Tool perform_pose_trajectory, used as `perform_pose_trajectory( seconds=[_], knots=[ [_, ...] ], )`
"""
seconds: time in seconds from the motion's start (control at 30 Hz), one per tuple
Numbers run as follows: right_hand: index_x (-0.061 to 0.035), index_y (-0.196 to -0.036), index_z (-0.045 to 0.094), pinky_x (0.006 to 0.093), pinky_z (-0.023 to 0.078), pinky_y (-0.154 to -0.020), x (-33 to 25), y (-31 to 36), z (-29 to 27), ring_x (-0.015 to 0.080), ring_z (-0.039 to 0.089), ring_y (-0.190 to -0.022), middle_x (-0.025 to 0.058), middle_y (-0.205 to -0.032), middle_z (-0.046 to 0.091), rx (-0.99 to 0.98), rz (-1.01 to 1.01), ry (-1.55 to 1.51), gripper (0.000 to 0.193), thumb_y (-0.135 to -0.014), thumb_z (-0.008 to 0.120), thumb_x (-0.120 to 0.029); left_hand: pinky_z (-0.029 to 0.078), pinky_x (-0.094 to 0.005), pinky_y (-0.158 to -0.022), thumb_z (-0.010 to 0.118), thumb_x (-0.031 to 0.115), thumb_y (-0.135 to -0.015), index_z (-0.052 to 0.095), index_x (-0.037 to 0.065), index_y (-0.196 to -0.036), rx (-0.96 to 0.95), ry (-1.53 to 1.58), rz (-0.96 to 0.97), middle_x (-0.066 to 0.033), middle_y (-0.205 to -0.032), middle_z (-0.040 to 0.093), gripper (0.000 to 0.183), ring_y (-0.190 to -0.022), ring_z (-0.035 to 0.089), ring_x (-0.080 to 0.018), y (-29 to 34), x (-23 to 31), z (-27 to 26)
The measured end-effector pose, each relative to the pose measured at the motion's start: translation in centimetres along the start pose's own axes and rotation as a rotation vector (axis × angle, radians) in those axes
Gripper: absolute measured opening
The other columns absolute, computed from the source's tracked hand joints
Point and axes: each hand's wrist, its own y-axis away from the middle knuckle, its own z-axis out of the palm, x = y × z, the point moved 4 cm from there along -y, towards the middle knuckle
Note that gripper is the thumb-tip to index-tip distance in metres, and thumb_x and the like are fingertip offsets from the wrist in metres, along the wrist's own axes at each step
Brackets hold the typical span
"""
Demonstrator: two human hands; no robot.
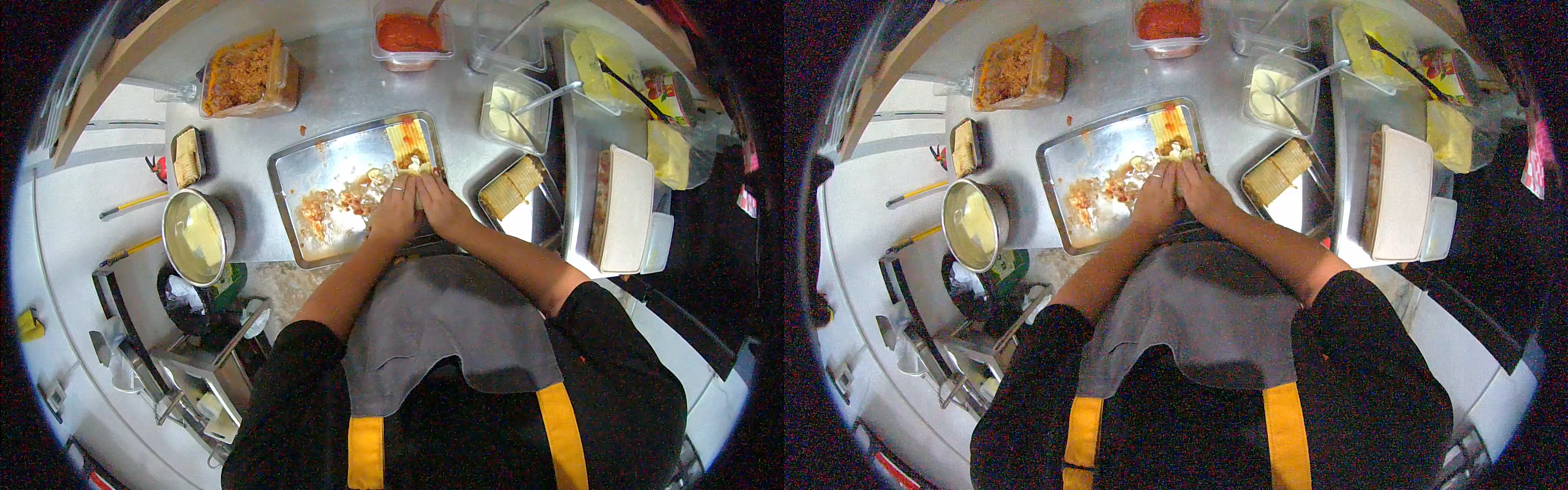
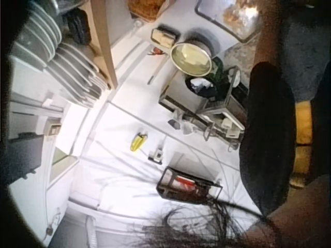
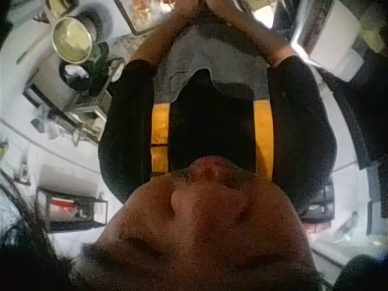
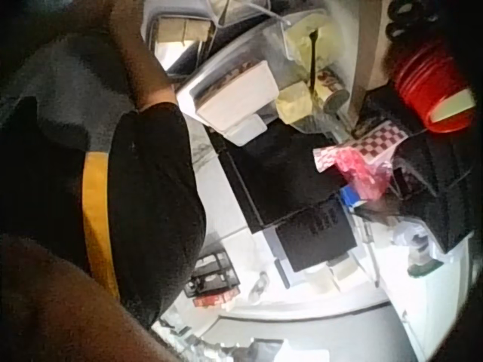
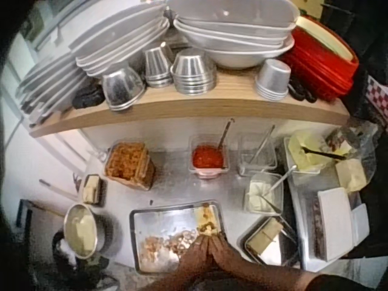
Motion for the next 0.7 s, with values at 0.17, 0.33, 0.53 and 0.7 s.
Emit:
perform_pose_trajectory(
  seconds=[0.17,0.33,0.53,0.7],
  knots=[
    [0.0091,-0.124,0.055,0.0445,0.052,-0.100,0.4,-0.3,0.8,0.0393,0.058,-0.117,0.0232,-0.123,0.055,-0.019,0.000,0.025,0.037,-0.092,0.050,-0.009,0.048,-0.0471,-0.105,0.072,0.015,-0.081,0.051,-0.004,-0.137,-0.036,-0.036,-0.037,-0.0249,-0.137,0.054,0.062,-0.127,0.054,-0.0414,-0.6,-0.8,1.0],
    [-0.0001,-0.118,0.061,0.0473,0.055,-0.089,1.9,-1.5,1.0,0.0402,0.065,-0.104,0.0222,-0.114,0.063,-0.310,0.215,-0.249,0.031,-0.088,0.058,-0.010,0.052,-0.0466,-0.100,0.074,0.016,-0.080,0.057,0.002,-0.132,-0.218,0.044,-0.243,-0.0222,-0.120,0.066,0.057,-0.116,0.063,-0.0402,-1.2,-1.3,0.0],
    [-0.0016,-0.117,0.063,0.0479,0.055,-0.090,3.5,-3.3,-2.6,0.0407,0.066,-0.106,0.0262,-0.111,0.068,-0.172,0.399,-0.663,0.043,-0.076,0.070,-0.013,0.058,-0.0385,-0.083,0.079,0.016,-0.078,0.057,0.003,-0.128,0.043,0.462,-0.303,-0.0169,-0.103,0.071,0.055,-0.093,0.072,-0.0297,-2.1,-2.7,-2.8],
    [-0.0006,-0.127,0.058,0.0458,0.053,-0.095,3.4,-4.7,-3.2,0.0402,0.065,-0.110,0.0259,-0.120,0.064,-0.059,0.525,-0.541,0.051,-0.079,0.072,-0.011,0.056,-0.0312,-0.073,0.073,0.016,-0.089,0.056,0.000,-0.130,0.022,0.835,-0.483,-0.0155,-0.102,0.070,0.047,-0.085,0.069,-0.0168,-3.8,-4.3,-1.4]
  ],
)
